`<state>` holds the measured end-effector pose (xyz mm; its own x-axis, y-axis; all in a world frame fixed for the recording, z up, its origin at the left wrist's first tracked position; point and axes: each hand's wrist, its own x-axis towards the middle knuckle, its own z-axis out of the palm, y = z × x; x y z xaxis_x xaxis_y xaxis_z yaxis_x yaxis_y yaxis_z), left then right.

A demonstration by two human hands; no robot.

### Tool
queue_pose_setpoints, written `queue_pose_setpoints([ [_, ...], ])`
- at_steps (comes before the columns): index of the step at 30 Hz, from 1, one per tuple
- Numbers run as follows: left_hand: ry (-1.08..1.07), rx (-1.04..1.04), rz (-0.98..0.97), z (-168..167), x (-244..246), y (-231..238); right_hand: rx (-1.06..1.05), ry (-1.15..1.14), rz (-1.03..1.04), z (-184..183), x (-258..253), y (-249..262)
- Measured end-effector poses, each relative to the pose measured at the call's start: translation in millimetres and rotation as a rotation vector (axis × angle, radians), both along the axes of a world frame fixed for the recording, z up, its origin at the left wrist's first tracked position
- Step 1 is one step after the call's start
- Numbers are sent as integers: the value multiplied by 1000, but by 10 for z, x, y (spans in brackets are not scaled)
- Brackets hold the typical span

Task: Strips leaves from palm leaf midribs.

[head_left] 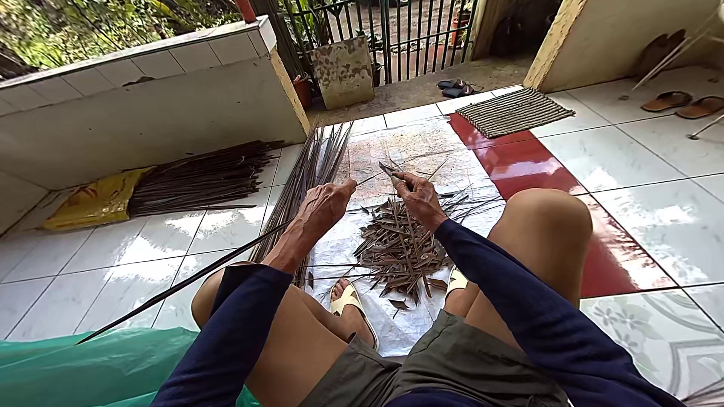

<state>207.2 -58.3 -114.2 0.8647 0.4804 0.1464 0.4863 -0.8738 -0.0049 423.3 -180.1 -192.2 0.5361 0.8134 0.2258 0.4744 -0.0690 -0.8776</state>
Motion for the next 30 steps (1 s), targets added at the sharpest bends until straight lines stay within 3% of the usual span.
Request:
queue_pose_setpoints([
  [6,-23,13,-4,1,-8,-42,66,-5,139,64,-161,-17],
  [30,17,17,5,-14,-1,-71,-9,-54,25,-25,-123,23],
])
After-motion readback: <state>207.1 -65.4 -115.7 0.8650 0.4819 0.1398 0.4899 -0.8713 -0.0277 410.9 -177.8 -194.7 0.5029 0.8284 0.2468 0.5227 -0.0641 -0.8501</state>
